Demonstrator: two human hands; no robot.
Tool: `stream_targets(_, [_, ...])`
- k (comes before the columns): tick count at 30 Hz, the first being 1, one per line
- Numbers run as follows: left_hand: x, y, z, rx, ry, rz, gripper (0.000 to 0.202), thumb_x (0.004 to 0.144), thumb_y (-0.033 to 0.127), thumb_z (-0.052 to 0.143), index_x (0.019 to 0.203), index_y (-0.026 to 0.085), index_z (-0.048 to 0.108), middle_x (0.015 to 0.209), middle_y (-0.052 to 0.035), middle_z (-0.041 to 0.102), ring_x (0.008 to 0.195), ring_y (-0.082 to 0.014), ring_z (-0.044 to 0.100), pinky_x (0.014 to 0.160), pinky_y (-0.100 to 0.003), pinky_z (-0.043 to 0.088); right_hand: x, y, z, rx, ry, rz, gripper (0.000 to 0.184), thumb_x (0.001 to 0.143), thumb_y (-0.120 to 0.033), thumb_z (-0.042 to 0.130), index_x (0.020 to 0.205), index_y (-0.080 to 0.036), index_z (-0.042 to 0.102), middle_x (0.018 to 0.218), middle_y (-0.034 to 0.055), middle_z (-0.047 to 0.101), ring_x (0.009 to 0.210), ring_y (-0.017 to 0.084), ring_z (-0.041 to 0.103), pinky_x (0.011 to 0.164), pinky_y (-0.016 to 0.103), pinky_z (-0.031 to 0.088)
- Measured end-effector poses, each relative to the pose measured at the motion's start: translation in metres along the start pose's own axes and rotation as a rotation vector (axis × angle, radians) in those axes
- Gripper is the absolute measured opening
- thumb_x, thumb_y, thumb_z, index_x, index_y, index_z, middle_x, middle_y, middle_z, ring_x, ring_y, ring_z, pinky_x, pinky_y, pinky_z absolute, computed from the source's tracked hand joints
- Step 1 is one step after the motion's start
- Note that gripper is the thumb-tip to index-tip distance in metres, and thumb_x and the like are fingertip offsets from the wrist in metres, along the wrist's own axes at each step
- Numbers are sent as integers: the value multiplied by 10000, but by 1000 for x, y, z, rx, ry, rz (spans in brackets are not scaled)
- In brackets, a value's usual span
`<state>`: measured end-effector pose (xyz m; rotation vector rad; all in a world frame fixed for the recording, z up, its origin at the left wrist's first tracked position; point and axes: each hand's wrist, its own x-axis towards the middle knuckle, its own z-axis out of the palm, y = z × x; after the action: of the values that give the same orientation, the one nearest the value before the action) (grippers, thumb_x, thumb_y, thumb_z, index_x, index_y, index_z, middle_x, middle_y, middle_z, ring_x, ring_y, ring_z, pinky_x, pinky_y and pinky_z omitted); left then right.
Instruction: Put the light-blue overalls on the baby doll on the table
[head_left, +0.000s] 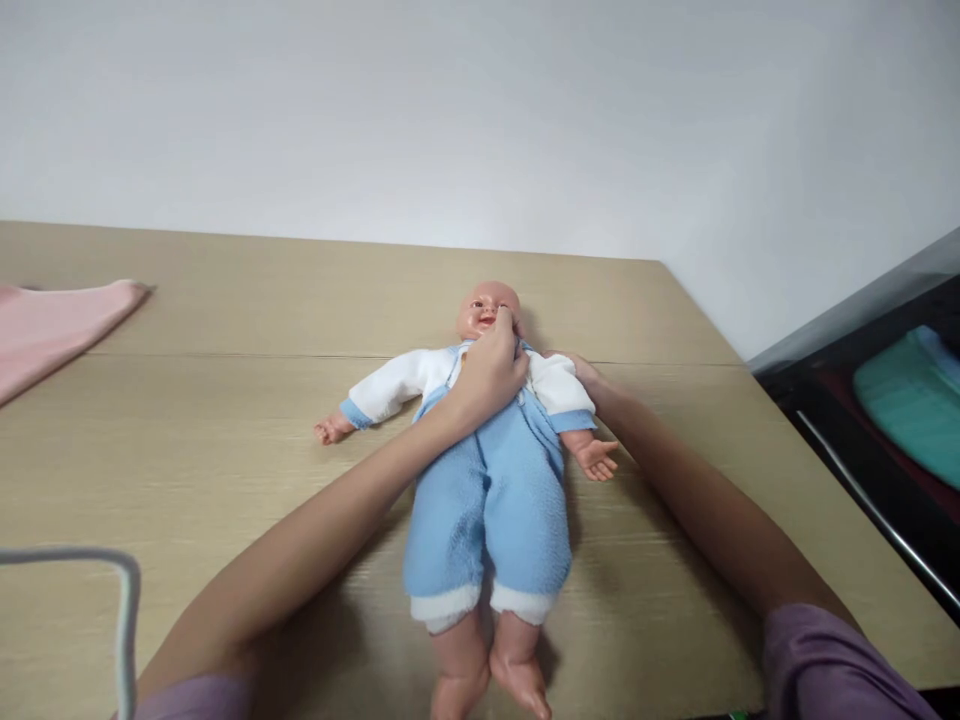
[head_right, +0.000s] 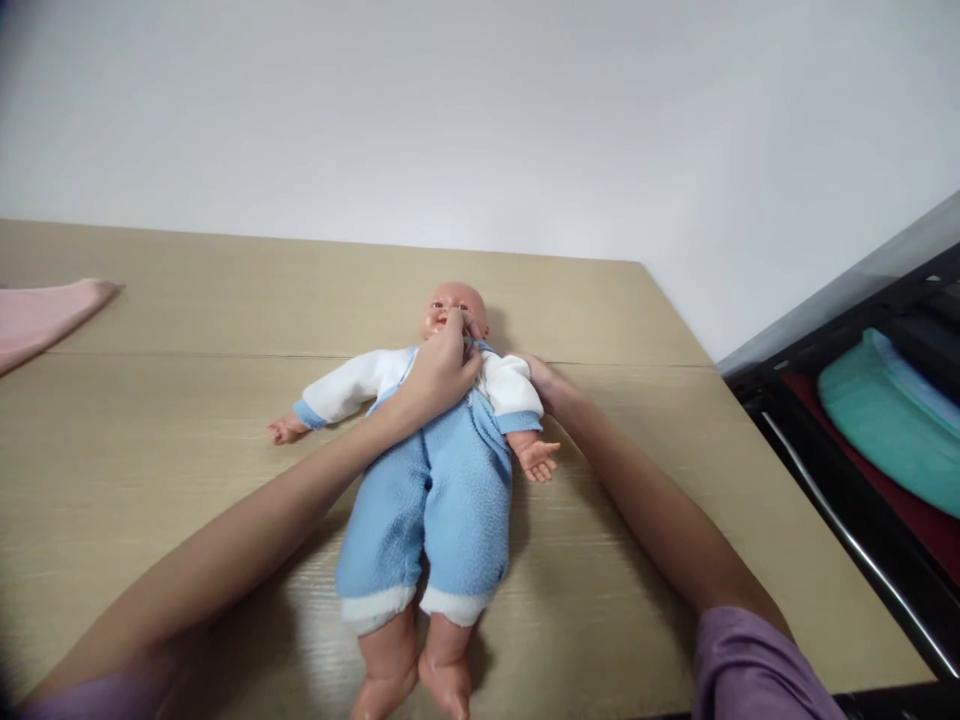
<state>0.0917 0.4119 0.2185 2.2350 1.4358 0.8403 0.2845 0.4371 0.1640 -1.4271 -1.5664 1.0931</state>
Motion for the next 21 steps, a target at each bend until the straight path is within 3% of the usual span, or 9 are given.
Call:
stream_targets(2, [-1, 2, -1, 47, -18, -15, 302, 981, 36, 522, 1247, 177, 542, 1130, -157, 765, 1020, -327, 753, 801, -405, 523, -7, -2, -2, 66, -72, 60, 428, 1112, -570, 636, 1056, -159, 740, 986, 41, 776, 841, 197, 747, 809, 375, 671])
stream_targets(4, [-1, 3, -2, 88, -47, -19, 295, 986, 29, 520, 1245, 165, 559, 1167, -172, 775, 1027, -333, 759, 810, -412, 531, -23, -5, -8, 116, -86, 73, 438, 1080, -607, 600, 1076, -190, 737, 1064, 59, 800, 939, 224, 755, 907, 391, 665])
stream_targets(6, [-1, 3, -3, 107, -63, 7, 288, 982, 20, 527, 1228, 163, 571, 1189, -176, 782, 1048, -335, 761, 834, -415, 542, -46, -9, -20, 128, -72, 66, 470, 978, -612, 712, 1250, -229, 731, 1220, 61, 800, 1071, 258, 752, 984, 392, 647])
stream_targets(8, [-2, 2, -2, 102, -56, 42, 289, 968, 8, 533, 1201, 174, 574, 1197, -169, 787, 1073, -332, 760, 860, -414, 552, -69, -11, -37, 51, -112, 57, 735, 841, -537, 900, 1488, -287, 657, 1313, 71, 787, 1088, 291, 760, 971, 416, 652])
stream_targets(10, [-3, 1, 0, 88, -33, 66, 299, 953, 4, 533, 1183, 191, 570, 1193, -159, 788, 1078, -327, 760, 873, -414, 561, -87, -11, -57, -177, -205, -25, 901, 834, -487, 940, 1637, -337, 558, 1399, 98, 773, 1100, 334, 777, 970, 466, 660])
stream_targets(13, [-3, -2, 3, 77, 2, 98, 293, 949, 15, 544, 1175, 201, 566, 1181, -154, 783, 1091, -324, 759, 897, -416, 569, -97, -2, -91, -473, -221, -239, 699, 949, -509, 845, 1589, -329, 630, 1545, 97, 731, 1308, 406, 738, 1102, 543, 615])
stream_targets(16, [-3, -4, 7, 99, 6, 118, 247, 979, 51, 557, 1184, 188, 573, 1181, -166, 775, 1101, -330, 750, 924, -426, 574, -93, 13, -114, -595, -150, -334, 534, 1019, -548, 766, 1490, -303, 713, 1484, 96, 777, 1322, 405, 741, 1123, 562, 598])
stream_targets(18, [-3, -4, 8, 140, -2, 128, 226, 1001, 67, 544, 1197, 172, 586, 1200, -179, 766, 1103, -334, 737, 941, -437, 575, -91, 20, -116, -668, -20, -428, 514, 1019, -535, 763, 1455, -266, 727, 1438, 137, 783, 1299, 417, 737, 1121, 600, 580])
stream_targets(21, [-5, -1, 5, 256, 9, 166, 218, 1027, 84, 520, 1209, 147, 621, 1280, -202, 730, 1197, -361, 684, 1018, -471, 565, -99, 20, -97, -735, 171, -628, 416, 1047, -412, 724, 1427, -244, 719, 1453, 176, 745, 1369, 426, 682, 1175, 651, 505])
